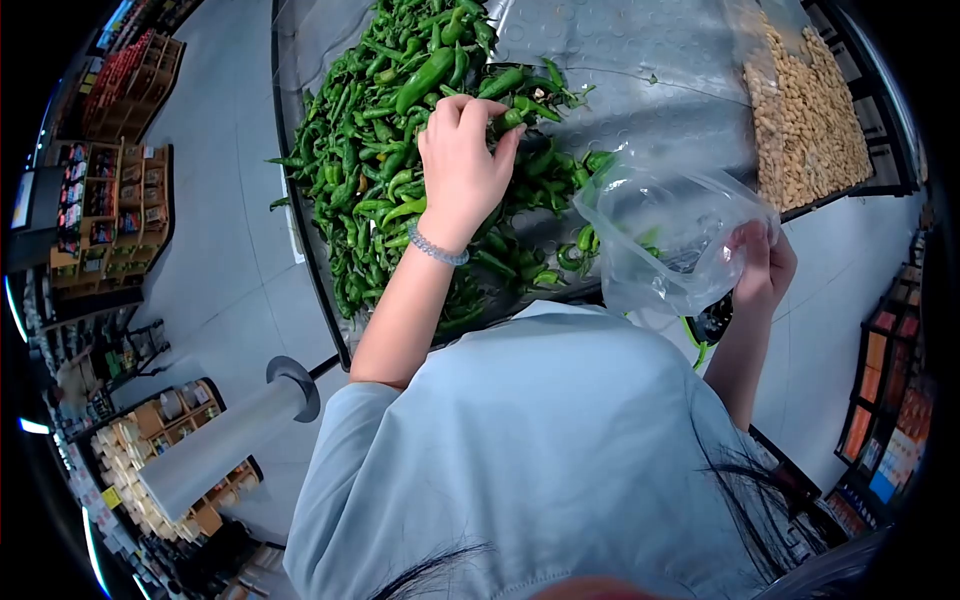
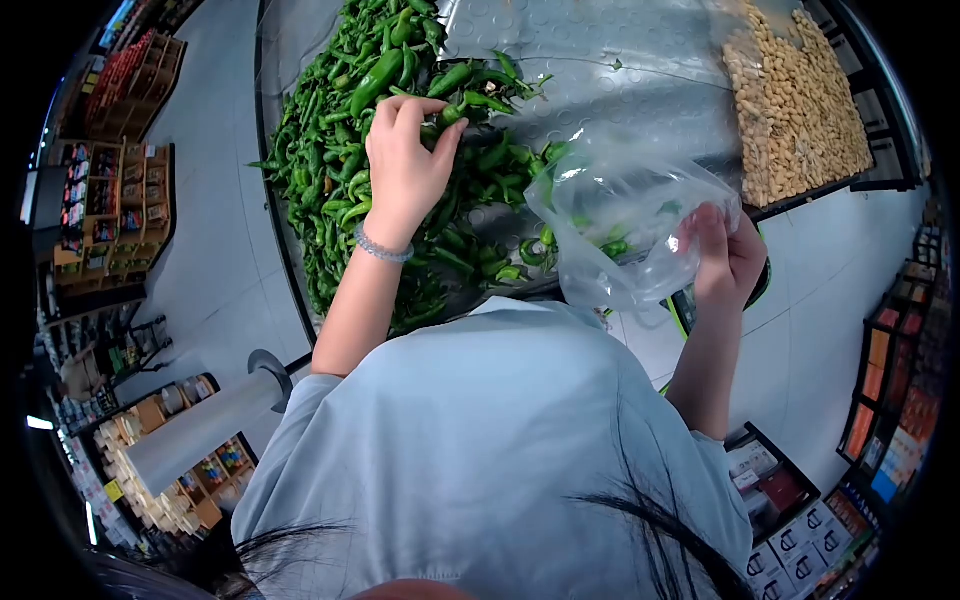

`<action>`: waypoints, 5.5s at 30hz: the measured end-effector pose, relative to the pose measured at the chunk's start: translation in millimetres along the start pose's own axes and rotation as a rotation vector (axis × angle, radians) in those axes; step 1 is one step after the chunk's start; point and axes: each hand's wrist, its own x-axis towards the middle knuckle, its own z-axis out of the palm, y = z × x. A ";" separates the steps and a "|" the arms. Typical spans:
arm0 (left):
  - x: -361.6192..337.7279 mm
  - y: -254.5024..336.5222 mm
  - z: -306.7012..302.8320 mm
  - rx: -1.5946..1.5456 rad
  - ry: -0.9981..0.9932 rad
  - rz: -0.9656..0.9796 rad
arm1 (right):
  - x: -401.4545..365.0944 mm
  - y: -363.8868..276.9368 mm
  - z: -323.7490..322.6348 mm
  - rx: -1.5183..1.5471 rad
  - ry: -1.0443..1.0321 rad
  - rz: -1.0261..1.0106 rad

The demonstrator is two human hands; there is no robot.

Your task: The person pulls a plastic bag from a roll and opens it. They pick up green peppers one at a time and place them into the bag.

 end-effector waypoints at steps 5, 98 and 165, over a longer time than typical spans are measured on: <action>6.3 -12.0 -21.3 -1.683 -0.124 -0.685 | 1.0 7.2 0.6 -0.054 -0.005 0.012; -77.5 85.9 -62.6 -0.649 -0.185 -0.415 | 78.6 21.1 -43.6 -0.196 -0.015 -0.058; -98.0 -116.8 -123.3 0.214 -0.563 -0.212 | -51.4 132.3 53.0 -0.868 -0.309 -0.564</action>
